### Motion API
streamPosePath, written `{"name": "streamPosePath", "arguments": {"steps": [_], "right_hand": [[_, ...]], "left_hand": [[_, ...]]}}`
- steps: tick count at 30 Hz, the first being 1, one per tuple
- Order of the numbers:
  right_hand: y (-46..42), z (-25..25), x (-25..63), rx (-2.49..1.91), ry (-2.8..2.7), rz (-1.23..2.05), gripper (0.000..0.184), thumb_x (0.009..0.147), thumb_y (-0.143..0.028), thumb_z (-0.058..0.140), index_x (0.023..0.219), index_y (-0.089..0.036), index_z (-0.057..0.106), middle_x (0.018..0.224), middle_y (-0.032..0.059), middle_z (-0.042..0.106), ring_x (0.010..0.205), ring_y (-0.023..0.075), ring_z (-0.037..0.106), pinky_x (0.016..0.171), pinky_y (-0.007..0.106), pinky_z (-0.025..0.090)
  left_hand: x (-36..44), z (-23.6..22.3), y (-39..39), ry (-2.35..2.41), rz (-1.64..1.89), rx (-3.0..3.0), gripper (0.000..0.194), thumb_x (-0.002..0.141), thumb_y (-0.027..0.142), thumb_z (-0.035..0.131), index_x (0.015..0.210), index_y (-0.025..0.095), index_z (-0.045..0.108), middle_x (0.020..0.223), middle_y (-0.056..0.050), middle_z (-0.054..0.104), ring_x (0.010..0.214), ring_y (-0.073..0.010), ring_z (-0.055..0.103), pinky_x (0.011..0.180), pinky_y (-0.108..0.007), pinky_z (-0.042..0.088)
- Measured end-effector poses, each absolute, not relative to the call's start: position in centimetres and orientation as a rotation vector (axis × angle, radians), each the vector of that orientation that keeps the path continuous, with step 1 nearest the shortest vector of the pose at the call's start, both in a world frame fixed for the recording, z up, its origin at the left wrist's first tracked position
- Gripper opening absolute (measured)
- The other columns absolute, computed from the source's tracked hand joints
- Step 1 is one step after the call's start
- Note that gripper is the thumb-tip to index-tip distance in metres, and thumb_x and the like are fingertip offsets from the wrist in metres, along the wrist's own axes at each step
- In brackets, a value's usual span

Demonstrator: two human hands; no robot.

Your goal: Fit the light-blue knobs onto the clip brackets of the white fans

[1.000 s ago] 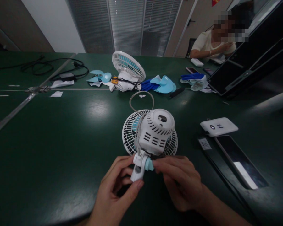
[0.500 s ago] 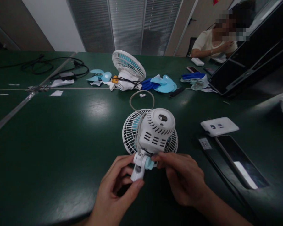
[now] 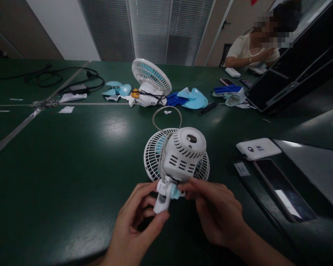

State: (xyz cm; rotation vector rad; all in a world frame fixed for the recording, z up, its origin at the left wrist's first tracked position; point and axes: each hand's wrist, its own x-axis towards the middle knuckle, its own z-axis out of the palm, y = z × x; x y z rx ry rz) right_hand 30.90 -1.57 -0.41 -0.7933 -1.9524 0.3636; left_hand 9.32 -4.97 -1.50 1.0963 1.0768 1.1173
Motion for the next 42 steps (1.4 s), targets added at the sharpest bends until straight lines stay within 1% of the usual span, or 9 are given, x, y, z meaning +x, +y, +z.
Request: {"name": "streamPosePath", "arguments": {"steps": [6, 10, 15, 18, 23, 29, 37, 40, 42], "right_hand": [[-1.93, -0.13, 30.55, -0.725, -1.995, 0.367, 0.061, 0.082, -0.002, 0.044, 0.140, -0.017, 0.052, 0.101, 0.0029, 0.077, 0.073, 0.0139, 0.073, 0.063, 0.028, 0.057], [-2.30, -0.07, 30.38, -0.731, -1.971, 0.383, 0.065, 0.081, -0.002, 0.044, 0.144, -0.018, 0.048, 0.107, 0.0029, 0.077, 0.077, 0.0137, 0.074, 0.068, 0.029, 0.060], [-2.42, -0.06, 30.28, -0.780, -1.959, 0.350, 0.066, 0.083, 0.000, 0.044, 0.147, -0.019, 0.046, 0.111, 0.0024, 0.077, 0.081, 0.0129, 0.074, 0.073, 0.028, 0.061], [-2.28, -0.01, 30.24, -0.801, -1.955, 0.334, 0.066, 0.085, 0.001, 0.045, 0.148, -0.019, 0.045, 0.112, 0.0026, 0.076, 0.081, 0.0124, 0.074, 0.073, 0.026, 0.061], [-1.72, 0.12, 30.24, -0.847, -1.942, 0.334, 0.060, 0.087, 0.001, 0.046, 0.145, -0.016, 0.048, 0.106, 0.0030, 0.077, 0.075, 0.0115, 0.072, 0.068, 0.025, 0.059], [-1.95, 0.15, 30.26, -0.768, -1.973, 0.328, 0.060, 0.085, -0.001, 0.044, 0.143, -0.015, 0.050, 0.101, 0.0033, 0.076, 0.073, 0.0128, 0.072, 0.063, 0.027, 0.058], [-2.34, -0.18, 30.45, -0.694, -2.007, 0.390, 0.070, 0.083, 0.001, 0.044, 0.150, -0.018, 0.041, 0.113, 0.0021, 0.075, 0.080, 0.0123, 0.071, 0.069, 0.030, 0.057], [-2.23, -0.17, 30.36, -0.708, -1.973, 0.371, 0.068, 0.084, 0.002, 0.044, 0.149, -0.016, 0.043, 0.119, 0.0038, 0.074, 0.084, 0.0113, 0.071, 0.074, 0.028, 0.058], [-2.05, -0.12, 30.34, -0.748, -1.941, 0.363, 0.066, 0.085, 0.003, 0.045, 0.148, -0.015, 0.044, 0.116, 0.0039, 0.075, 0.080, 0.0099, 0.071, 0.073, 0.026, 0.058]], "left_hand": [[9.36, -1.55, -4.98, 1.090, 1.121, 1.107, 0.038, 0.087, 0.021, 0.076, 0.122, 0.034, 0.069, 0.107, -0.001, 0.063, 0.084, -0.0127, 0.070, 0.072, -0.018, 0.061], [9.41, -1.63, -5.03, 1.104, 1.121, 1.105, 0.038, 0.086, 0.022, 0.076, 0.122, 0.031, 0.069, 0.108, -0.002, 0.064, 0.085, -0.0145, 0.072, 0.072, -0.020, 0.061], [9.40, -1.50, -5.00, 1.092, 1.102, 1.098, 0.037, 0.087, 0.023, 0.075, 0.123, 0.033, 0.068, 0.107, -0.002, 0.063, 0.085, -0.0147, 0.072, 0.074, -0.021, 0.062], [9.41, -1.42, -4.96, 1.093, 1.107, 1.103, 0.037, 0.088, 0.022, 0.075, 0.122, 0.035, 0.068, 0.107, 0.000, 0.062, 0.085, -0.0128, 0.071, 0.073, -0.018, 0.061], [9.34, -1.45, -4.91, 1.067, 1.101, 1.105, 0.037, 0.088, 0.022, 0.075, 0.122, 0.036, 0.069, 0.107, 0.000, 0.061, 0.085, -0.0113, 0.069, 0.073, -0.016, 0.059], [9.27, -1.53, -4.95, 1.072, 1.097, 1.112, 0.036, 0.089, 0.022, 0.074, 0.122, 0.036, 0.068, 0.107, 0.001, 0.061, 0.085, -0.0109, 0.068, 0.073, -0.016, 0.059], [9.29, -1.80, -5.19, 1.078, 1.091, 1.071, 0.038, 0.088, 0.024, 0.076, 0.123, 0.035, 0.067, 0.108, 0.000, 0.063, 0.086, -0.0132, 0.071, 0.076, -0.020, 0.060], [9.35, -1.75, -5.09, 1.074, 1.105, 1.077, 0.038, 0.088, 0.024, 0.075, 0.123, 0.036, 0.068, 0.107, 0.000, 0.062, 0.085, -0.0117, 0.070, 0.074, -0.018, 0.059], [9.39, -1.66, -5.01, 1.073, 1.104, 1.078, 0.037, 0.088, 0.024, 0.075, 0.123, 0.036, 0.068, 0.107, 0.001, 0.061, 0.085, -0.0112, 0.069, 0.074, -0.017, 0.059]]}}
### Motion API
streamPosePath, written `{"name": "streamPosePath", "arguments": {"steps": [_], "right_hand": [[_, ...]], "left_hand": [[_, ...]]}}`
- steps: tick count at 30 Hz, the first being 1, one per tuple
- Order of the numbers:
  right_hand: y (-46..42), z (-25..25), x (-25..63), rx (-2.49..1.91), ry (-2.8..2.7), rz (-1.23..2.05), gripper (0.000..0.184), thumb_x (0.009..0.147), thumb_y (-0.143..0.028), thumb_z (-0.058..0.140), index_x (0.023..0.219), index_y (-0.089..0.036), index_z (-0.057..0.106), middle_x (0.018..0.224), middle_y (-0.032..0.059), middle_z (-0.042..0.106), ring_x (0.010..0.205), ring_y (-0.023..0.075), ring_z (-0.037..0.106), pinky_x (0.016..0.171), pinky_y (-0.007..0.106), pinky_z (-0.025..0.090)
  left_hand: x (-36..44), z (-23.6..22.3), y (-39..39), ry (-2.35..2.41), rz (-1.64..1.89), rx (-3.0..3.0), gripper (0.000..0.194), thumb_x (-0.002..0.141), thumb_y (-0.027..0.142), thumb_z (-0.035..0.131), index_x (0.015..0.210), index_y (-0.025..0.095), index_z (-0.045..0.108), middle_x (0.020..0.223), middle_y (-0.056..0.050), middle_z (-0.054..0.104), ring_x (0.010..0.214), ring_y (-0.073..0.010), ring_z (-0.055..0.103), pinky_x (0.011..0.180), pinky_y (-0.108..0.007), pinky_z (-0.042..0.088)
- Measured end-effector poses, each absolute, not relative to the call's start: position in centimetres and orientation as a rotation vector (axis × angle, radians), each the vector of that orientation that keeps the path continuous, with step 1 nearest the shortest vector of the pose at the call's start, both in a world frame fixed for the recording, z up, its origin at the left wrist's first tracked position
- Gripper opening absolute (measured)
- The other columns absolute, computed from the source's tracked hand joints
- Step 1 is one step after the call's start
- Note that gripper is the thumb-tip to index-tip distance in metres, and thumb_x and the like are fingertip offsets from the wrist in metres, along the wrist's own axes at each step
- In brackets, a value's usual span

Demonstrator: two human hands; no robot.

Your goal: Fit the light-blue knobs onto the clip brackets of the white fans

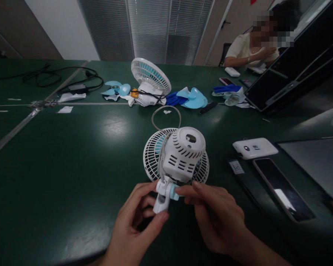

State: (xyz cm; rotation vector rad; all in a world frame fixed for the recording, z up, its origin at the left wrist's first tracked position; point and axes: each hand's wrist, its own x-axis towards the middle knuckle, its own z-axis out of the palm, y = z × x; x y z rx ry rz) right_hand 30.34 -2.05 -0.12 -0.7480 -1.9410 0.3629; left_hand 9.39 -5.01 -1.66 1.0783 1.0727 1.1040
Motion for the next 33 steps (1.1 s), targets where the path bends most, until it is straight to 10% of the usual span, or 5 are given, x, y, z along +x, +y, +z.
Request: {"name": "streamPosePath", "arguments": {"steps": [33], "right_hand": [[-2.4, 0.2, 30.1, -0.742, -1.962, 0.404, 0.064, 0.082, 0.000, 0.045, 0.145, -0.014, 0.048, 0.102, 0.0032, 0.076, 0.069, 0.0119, 0.069, 0.061, 0.029, 0.056]], "left_hand": [[9.3, -1.7, -5.0, 1.065, 1.097, 1.096, 0.039, 0.089, 0.023, 0.074, 0.124, 0.037, 0.066, 0.107, 0.001, 0.061, 0.085, -0.0104, 0.070, 0.075, -0.017, 0.059]]}}
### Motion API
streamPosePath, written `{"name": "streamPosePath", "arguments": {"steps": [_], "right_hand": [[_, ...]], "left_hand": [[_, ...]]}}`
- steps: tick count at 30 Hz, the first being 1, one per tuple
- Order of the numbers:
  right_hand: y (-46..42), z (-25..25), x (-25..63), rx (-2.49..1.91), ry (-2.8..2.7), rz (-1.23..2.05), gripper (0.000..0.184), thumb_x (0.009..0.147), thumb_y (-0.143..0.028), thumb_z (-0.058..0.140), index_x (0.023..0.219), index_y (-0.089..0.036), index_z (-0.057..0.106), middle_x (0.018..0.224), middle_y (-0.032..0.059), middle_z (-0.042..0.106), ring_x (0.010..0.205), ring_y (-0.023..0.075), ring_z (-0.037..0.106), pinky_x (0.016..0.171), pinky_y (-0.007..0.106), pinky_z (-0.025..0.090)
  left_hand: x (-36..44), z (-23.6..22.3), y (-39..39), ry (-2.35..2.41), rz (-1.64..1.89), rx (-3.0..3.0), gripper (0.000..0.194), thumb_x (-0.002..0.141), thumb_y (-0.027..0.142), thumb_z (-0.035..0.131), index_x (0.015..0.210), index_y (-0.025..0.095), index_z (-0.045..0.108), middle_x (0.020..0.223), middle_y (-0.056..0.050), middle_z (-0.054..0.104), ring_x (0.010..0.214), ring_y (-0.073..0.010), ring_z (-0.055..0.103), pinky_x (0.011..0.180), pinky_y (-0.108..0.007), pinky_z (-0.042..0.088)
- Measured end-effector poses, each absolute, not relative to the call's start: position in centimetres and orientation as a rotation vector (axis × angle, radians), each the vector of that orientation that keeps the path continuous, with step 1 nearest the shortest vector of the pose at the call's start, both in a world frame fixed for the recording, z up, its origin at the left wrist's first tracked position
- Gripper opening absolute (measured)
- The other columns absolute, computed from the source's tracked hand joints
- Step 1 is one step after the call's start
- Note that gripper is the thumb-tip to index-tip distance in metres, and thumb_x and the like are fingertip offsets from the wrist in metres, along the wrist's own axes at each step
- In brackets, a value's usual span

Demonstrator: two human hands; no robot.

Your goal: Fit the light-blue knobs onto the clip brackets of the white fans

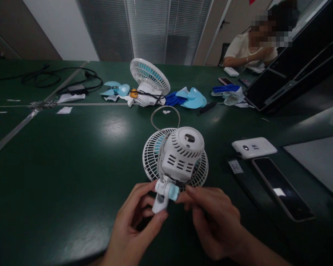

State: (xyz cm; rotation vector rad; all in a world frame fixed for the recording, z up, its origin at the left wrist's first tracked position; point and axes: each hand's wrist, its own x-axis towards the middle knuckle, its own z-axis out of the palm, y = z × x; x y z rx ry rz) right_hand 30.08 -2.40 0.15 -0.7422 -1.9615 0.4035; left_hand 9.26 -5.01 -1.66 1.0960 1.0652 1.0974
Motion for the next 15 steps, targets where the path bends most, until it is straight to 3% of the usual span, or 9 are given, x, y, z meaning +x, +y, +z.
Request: {"name": "streamPosePath", "arguments": {"steps": [5, 15], "right_hand": [[-2.63, 0.04, 30.05, -0.740, -1.923, 0.390, 0.064, 0.082, 0.001, 0.045, 0.145, -0.015, 0.048, 0.112, 0.0040, 0.076, 0.077, 0.0120, 0.071, 0.070, 0.029, 0.057], [-2.38, 0.27, 29.89, -0.765, -1.937, 0.385, 0.062, 0.083, 0.000, 0.046, 0.143, -0.014, 0.050, 0.100, 0.0029, 0.077, 0.066, 0.0117, 0.068, 0.060, 0.029, 0.056]], "left_hand": [[9.41, -1.64, -4.99, 1.081, 1.080, 1.063, 0.037, 0.089, 0.025, 0.075, 0.123, 0.034, 0.067, 0.107, -0.001, 0.063, 0.085, -0.0124, 0.070, 0.076, -0.019, 0.060], [9.33, -1.39, -5.05, 1.089, 1.090, 1.099, 0.037, 0.089, 0.023, 0.074, 0.124, 0.034, 0.067, 0.107, -0.001, 0.063, 0.085, -0.0132, 0.071, 0.075, -0.020, 0.061]]}}
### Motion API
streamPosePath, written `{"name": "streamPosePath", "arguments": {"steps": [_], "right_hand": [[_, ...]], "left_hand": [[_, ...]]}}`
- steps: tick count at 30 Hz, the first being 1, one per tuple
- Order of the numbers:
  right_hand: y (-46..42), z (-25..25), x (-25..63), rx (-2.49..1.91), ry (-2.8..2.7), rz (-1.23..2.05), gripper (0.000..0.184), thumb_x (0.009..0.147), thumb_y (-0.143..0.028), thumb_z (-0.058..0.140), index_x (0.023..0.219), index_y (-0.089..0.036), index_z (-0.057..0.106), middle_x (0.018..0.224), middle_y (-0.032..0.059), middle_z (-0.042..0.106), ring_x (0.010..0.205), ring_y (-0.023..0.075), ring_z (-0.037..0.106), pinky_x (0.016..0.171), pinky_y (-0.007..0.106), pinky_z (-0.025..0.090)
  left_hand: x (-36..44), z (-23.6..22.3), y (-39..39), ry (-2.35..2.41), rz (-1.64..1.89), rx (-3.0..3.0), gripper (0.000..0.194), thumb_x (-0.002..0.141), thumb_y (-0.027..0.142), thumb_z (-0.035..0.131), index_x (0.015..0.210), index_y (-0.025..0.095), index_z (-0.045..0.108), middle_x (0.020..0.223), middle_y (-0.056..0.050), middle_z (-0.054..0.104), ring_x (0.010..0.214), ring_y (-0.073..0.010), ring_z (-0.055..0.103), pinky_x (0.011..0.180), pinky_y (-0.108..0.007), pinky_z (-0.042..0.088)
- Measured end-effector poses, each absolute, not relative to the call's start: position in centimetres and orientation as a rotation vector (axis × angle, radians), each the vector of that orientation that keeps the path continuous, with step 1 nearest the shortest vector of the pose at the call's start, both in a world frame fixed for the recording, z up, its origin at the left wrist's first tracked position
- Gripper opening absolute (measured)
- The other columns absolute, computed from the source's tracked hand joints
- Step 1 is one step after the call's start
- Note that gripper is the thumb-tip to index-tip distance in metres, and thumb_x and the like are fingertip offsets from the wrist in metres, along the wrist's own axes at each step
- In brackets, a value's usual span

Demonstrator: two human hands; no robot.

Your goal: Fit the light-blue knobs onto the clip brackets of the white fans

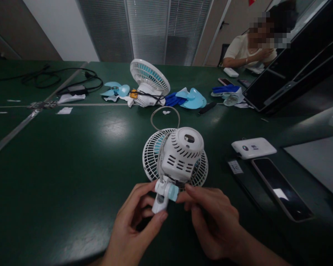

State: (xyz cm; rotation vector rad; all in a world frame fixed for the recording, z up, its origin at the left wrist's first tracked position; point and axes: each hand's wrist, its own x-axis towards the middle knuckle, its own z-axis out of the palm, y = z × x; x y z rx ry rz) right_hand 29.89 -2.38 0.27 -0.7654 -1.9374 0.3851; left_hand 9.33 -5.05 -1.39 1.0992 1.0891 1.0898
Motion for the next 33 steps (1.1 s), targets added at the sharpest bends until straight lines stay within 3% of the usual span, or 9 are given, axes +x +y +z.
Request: {"name": "streamPosePath", "arguments": {"steps": [5, 15, 19, 25, 30, 33], "right_hand": [[-2.6, 0.1, 29.9, -0.761, -1.912, 0.385, 0.066, 0.083, 0.001, 0.045, 0.147, -0.016, 0.045, 0.112, 0.0034, 0.076, 0.073, 0.0115, 0.070, 0.067, 0.029, 0.059], [-2.5, 0.0, 29.9, -0.742, -1.924, 0.422, 0.064, 0.082, 0.000, 0.046, 0.144, -0.015, 0.048, 0.103, 0.0032, 0.076, 0.070, 0.0116, 0.070, 0.062, 0.028, 0.057], [-2.6, -0.1, 29.7, -0.757, -1.883, 0.413, 0.065, 0.084, 0.000, 0.045, 0.147, -0.016, 0.045, 0.111, 0.0047, 0.076, 0.070, 0.0112, 0.069, 0.065, 0.028, 0.058], [-2.2, -0.3, 29.9, -0.863, -1.875, 0.389, 0.061, 0.086, 0.000, 0.047, 0.145, -0.016, 0.048, 0.102, 0.0024, 0.076, 0.073, 0.0112, 0.070, 0.069, 0.026, 0.059], [-2.6, -0.3, 30.0, -0.684, -1.929, 0.447, 0.062, 0.083, -0.001, 0.045, 0.143, -0.014, 0.049, 0.105, 0.0050, 0.076, 0.073, 0.0113, 0.071, 0.067, 0.027, 0.058], [-2.6, -0.6, 30.0, -0.750, -1.894, 0.448, 0.062, 0.085, 0.000, 0.046, 0.145, -0.015, 0.047, 0.111, 0.0058, 0.075, 0.074, 0.0107, 0.070, 0.068, 0.026, 0.058]], "left_hand": [[9.3, -1.5, -4.9, 1.114, 1.098, 1.103, 0.037, 0.086, 0.024, 0.076, 0.122, 0.031, 0.069, 0.105, -0.002, 0.065, 0.083, -0.0147, 0.072, 0.072, -0.021, 0.061], [9.5, -1.5, -5.0, 1.097, 1.127, 1.079, 0.037, 0.087, 0.025, 0.075, 0.123, 0.031, 0.068, 0.106, -0.003, 0.066, 0.083, -0.0155, 0.071, 0.073, -0.023, 0.062], [9.2, -1.6, -5.1, 1.098, 1.081, 1.095, 0.036, 0.088, 0.027, 0.075, 0.123, 0.033, 0.067, 0.106, -0.002, 0.066, 0.085, -0.0158, 0.073, 0.075, -0.023, 0.062], [9.1, -2.0, -4.9, 1.129, 1.056, 1.141, 0.036, 0.090, 0.026, 0.073, 0.125, 0.033, 0.063, 0.106, -0.002, 0.067, 0.086, -0.0153, 0.072, 0.076, -0.022, 0.061], [9.1, -1.2, -3.8, 1.087, 0.997, 1.378, 0.076, 0.089, 0.016, 0.068, 0.150, 0.045, 0.032, 0.117, -0.003, 0.068, 0.091, -0.0193, 0.073, 0.081, -0.031, 0.065], [8.5, 0.2, -2.7, 1.115, 0.784, 1.636, 0.079, 0.088, 0.016, 0.067, 0.154, 0.043, 0.032, 0.114, -0.004, 0.071, 0.093, -0.0240, 0.073, 0.080, -0.033, 0.064]]}}
